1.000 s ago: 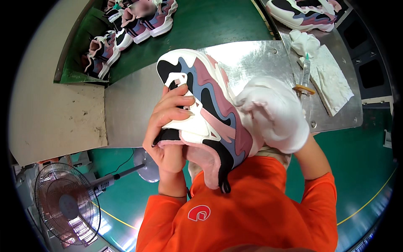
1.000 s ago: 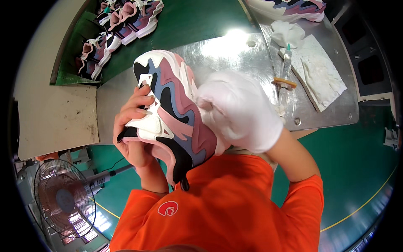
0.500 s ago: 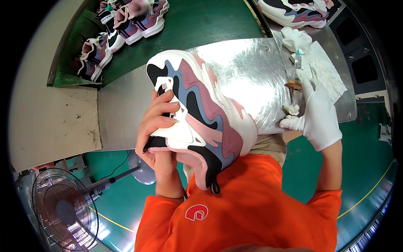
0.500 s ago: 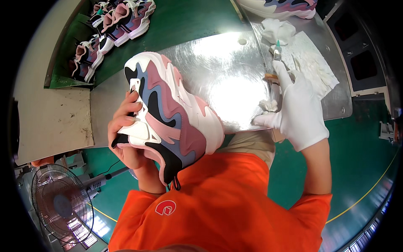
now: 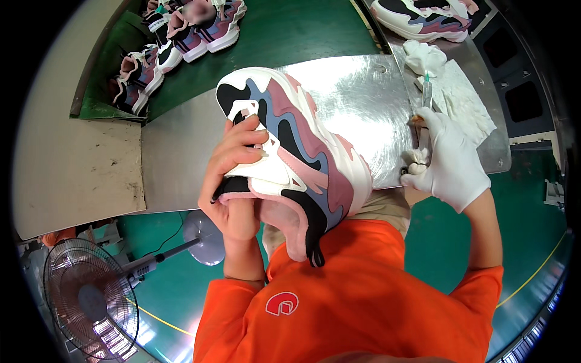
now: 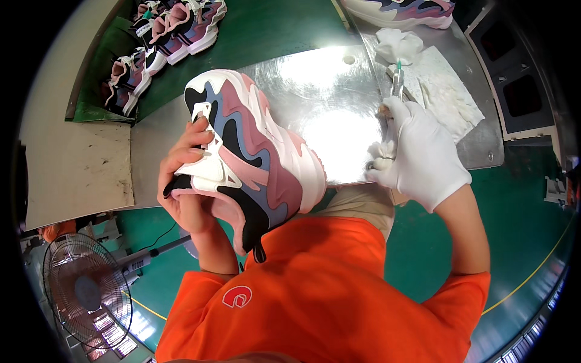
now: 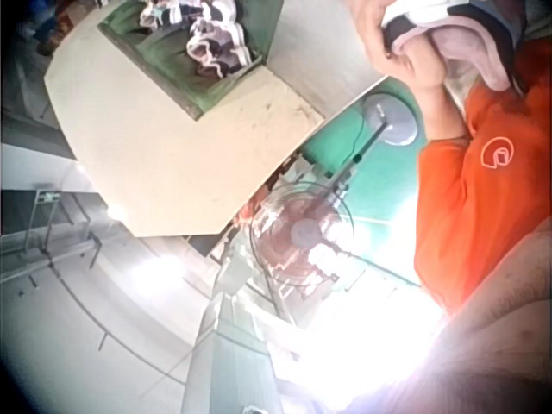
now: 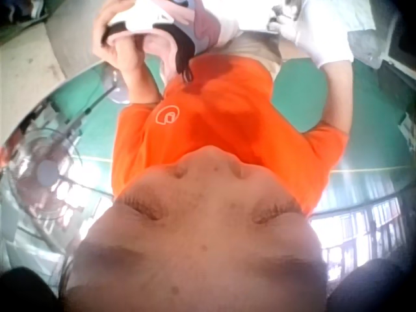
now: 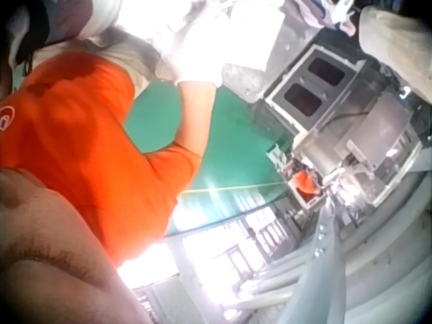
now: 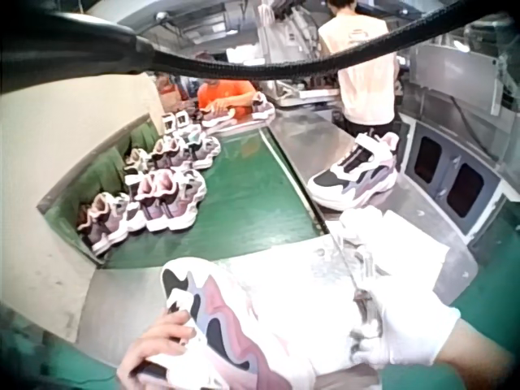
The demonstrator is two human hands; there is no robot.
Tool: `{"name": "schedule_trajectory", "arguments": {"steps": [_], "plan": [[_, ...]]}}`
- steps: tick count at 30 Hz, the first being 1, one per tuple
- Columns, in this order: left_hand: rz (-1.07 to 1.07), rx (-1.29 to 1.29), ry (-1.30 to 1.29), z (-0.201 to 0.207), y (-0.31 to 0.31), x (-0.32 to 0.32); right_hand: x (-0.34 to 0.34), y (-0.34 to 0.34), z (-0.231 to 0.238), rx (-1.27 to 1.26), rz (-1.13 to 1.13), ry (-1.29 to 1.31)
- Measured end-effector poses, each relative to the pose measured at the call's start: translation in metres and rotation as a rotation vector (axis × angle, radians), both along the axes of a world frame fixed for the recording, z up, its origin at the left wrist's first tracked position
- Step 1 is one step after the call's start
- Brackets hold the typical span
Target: The person uses a syringe to apply glue to the sole and side seams of a sneaker. They handle the shoe with gloved hands, rotating it to access different areas, and then place it on a metal table. The process is repeated for multiple sneakers in a factory setting.
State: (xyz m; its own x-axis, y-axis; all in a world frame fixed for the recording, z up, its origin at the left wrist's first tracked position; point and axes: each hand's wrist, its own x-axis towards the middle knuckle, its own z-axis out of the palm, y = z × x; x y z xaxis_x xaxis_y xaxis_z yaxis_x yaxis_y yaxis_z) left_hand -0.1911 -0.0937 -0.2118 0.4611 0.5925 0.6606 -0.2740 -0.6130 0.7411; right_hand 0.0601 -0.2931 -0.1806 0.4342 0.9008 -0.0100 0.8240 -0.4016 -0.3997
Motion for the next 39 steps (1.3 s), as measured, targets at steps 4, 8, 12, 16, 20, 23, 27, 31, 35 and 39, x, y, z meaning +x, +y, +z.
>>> {"name": "schedule_trajectory", "arguments": {"steps": [4,8,12,16,20,23,27,31,35,39], "plan": [[-0.001,0.0,-0.002,0.0,0.001,0.001,-0.013,-0.001,-0.006,0.266,-0.084,0.097],[0.003,0.015,0.014,-0.001,0.002,-0.003,-0.02,-0.007,-0.007,0.272,-0.132,-0.042],[0.02,0.013,-0.016,-0.004,-0.001,-0.007,-0.02,-0.018,-0.004,0.106,-0.114,-0.076],[0.057,0.002,-0.031,-0.007,-0.006,-0.008,-0.016,-0.028,-0.002,-0.014,-0.14,-0.002],[0.06,0.01,-0.03,-0.006,-0.008,-0.007,-0.014,-0.03,0.009,-0.128,-0.159,0.032],[0.052,0.012,-0.015,-0.004,-0.007,-0.005,-0.016,-0.028,0.023,-0.037,-0.17,0.252],[0.044,0.013,0.03,0.0,-0.004,-0.003,-0.039,-0.037,0.024,0.271,-0.385,0.962],[0.057,-0.008,0.058,0.001,-0.005,-0.002,-0.046,-0.039,-0.001,0.46,-0.002,1.428],[0.068,-0.004,0.055,0.001,-0.004,-0.002,-0.054,-0.033,-0.012,0.519,0.071,1.478],[0.071,0.009,0.06,0.001,-0.004,-0.003,-0.059,-0.016,-0.016,0.651,0.225,1.479]]}}
